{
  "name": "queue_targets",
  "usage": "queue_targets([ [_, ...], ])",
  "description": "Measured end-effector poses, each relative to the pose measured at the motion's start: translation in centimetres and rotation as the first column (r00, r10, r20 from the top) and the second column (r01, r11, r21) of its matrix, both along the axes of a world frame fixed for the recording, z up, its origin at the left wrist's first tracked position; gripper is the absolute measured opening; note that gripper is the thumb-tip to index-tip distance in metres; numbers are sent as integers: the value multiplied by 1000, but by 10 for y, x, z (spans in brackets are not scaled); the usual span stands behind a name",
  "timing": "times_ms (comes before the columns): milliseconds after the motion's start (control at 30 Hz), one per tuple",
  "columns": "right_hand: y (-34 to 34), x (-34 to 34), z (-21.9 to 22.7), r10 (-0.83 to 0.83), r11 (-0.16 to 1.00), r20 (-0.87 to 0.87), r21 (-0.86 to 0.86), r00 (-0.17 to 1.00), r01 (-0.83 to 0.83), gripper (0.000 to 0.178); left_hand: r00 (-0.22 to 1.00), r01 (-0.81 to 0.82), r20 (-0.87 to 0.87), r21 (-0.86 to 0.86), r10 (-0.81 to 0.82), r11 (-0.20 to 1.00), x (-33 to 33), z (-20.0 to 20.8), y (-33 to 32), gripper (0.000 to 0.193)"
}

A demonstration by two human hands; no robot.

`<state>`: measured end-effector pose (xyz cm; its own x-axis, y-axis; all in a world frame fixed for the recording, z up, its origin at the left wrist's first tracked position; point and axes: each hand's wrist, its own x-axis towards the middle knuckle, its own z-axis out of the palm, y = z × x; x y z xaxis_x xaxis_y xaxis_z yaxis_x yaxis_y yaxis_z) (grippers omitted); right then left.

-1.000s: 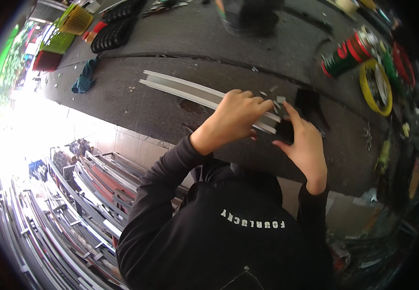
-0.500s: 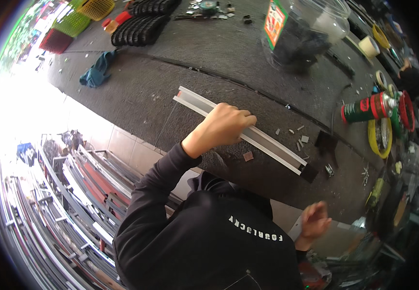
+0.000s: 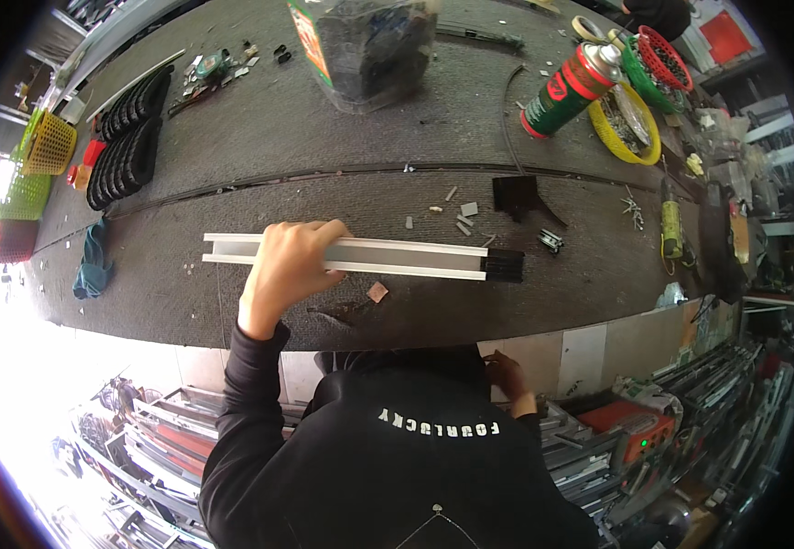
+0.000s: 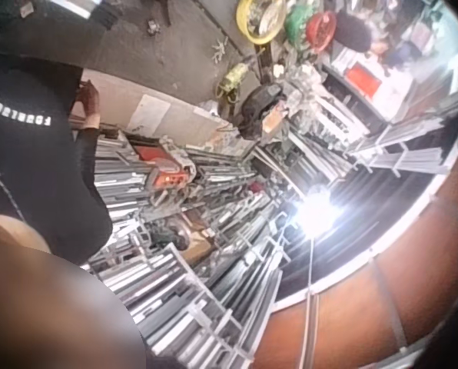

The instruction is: The person retrieves a black plastic component from a clear container, then uses a cordless drill to fasten it to a white aluminum profile. The person also uses a screwdriver to adjust the assembly and places the finished piece on the workbench.

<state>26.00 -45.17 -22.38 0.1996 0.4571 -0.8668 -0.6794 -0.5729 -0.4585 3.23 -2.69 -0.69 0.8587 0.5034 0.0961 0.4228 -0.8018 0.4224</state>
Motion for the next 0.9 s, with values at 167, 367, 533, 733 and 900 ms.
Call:
queue_targets([
  [167, 45, 69, 138, 591, 770, 291, 73, 752, -634, 32, 995, -1, -98, 14, 2, 1000, -3, 3, -5, 38],
  [367, 142, 70, 192, 141, 793, 799, 262, 584, -550, 41, 989, 38, -148, 37, -32, 999, 1, 9, 0, 41],
  [533, 187, 54, 156, -35, 709, 930, 281, 365, -647, 67, 979, 24, -202, 27, -18, 999, 0, 18, -10, 49],
  [733, 198, 58, 133, 27, 712, 912, 270, 410, -648, 53, 980, -12, -199, 37, 19, 999, -4, 24, -25, 55],
  [900, 196, 61, 124, -43, 647, 857, 415, 513, -640, 49, 977, -59, -195, 118, 81, 991, -7, 22, -38, 50],
])
